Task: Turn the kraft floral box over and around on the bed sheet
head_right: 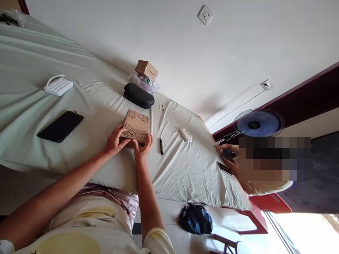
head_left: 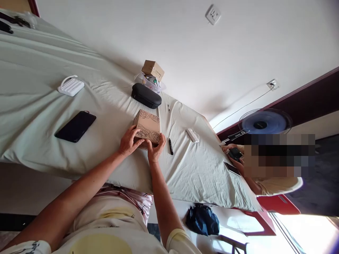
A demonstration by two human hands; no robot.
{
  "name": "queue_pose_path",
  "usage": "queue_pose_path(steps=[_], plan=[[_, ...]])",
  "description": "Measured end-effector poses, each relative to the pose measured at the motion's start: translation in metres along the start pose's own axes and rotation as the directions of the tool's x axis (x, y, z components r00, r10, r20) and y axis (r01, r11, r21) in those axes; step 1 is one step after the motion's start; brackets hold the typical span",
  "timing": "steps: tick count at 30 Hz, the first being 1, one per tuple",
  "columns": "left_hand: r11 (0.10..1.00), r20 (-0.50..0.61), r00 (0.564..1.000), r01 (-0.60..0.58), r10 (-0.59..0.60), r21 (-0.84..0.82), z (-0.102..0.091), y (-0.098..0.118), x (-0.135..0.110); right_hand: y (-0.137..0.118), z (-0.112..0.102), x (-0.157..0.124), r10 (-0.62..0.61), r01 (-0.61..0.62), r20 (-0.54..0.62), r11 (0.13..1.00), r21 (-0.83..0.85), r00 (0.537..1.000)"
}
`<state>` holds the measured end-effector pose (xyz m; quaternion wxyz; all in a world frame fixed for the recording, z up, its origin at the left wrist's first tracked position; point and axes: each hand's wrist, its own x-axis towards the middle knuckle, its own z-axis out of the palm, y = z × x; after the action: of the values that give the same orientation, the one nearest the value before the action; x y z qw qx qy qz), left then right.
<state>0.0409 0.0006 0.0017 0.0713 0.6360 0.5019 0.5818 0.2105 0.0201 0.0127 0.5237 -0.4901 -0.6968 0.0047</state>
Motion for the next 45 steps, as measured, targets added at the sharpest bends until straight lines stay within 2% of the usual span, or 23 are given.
queue_pose_path(steps=[4,9,15,18,23,32,35,38,41,45], plan=[[1.000,0.015,0.999,0.029,-0.029,0.008,-0.003,-0.001,0.003,0.007,0.000,0.002,0.024,-0.025,0.013,0.998,0.061,1.000],[1.000,0.003,1.000,0.031,-0.031,0.002,-0.003,-0.002,0.004,0.012,-0.002,0.001,0.121,-0.126,0.038,0.974,0.187,0.992],[0.997,-0.142,0.989,0.024,-0.034,-0.072,-0.005,-0.017,0.006,0.023,0.001,0.003,0.236,-0.275,0.147,0.887,0.372,0.961],[0.992,-0.173,0.983,0.041,-0.062,-0.121,-0.006,-0.022,0.008,0.027,0.005,0.002,0.266,-0.323,0.189,0.848,0.420,0.945],[0.974,-0.155,0.979,0.101,-0.134,-0.202,-0.006,-0.023,0.007,0.032,0.012,0.000,0.362,-0.424,0.224,0.734,0.531,0.905],[0.904,-0.015,0.965,0.239,-0.261,-0.353,-0.003,-0.024,0.005,0.036,0.007,0.006,0.401,-0.370,0.102,0.679,0.634,0.911],[0.867,-0.007,0.957,0.261,-0.291,-0.424,0.000,-0.024,0.006,0.035,0.007,0.007,0.402,-0.373,0.116,0.652,0.660,0.908],[0.807,0.005,0.950,0.266,-0.311,-0.527,0.002,-0.024,0.008,0.033,0.009,0.008,0.386,-0.409,0.193,0.623,0.666,0.902],[0.729,0.054,0.935,0.309,-0.350,-0.611,0.003,-0.024,0.009,0.030,0.010,0.008,0.381,-0.456,0.259,0.644,0.614,0.887],[0.591,0.136,0.891,0.394,-0.433,-0.704,0.002,-0.020,0.009,0.027,0.011,0.007,0.327,-0.453,0.314,0.681,0.576,0.891]])
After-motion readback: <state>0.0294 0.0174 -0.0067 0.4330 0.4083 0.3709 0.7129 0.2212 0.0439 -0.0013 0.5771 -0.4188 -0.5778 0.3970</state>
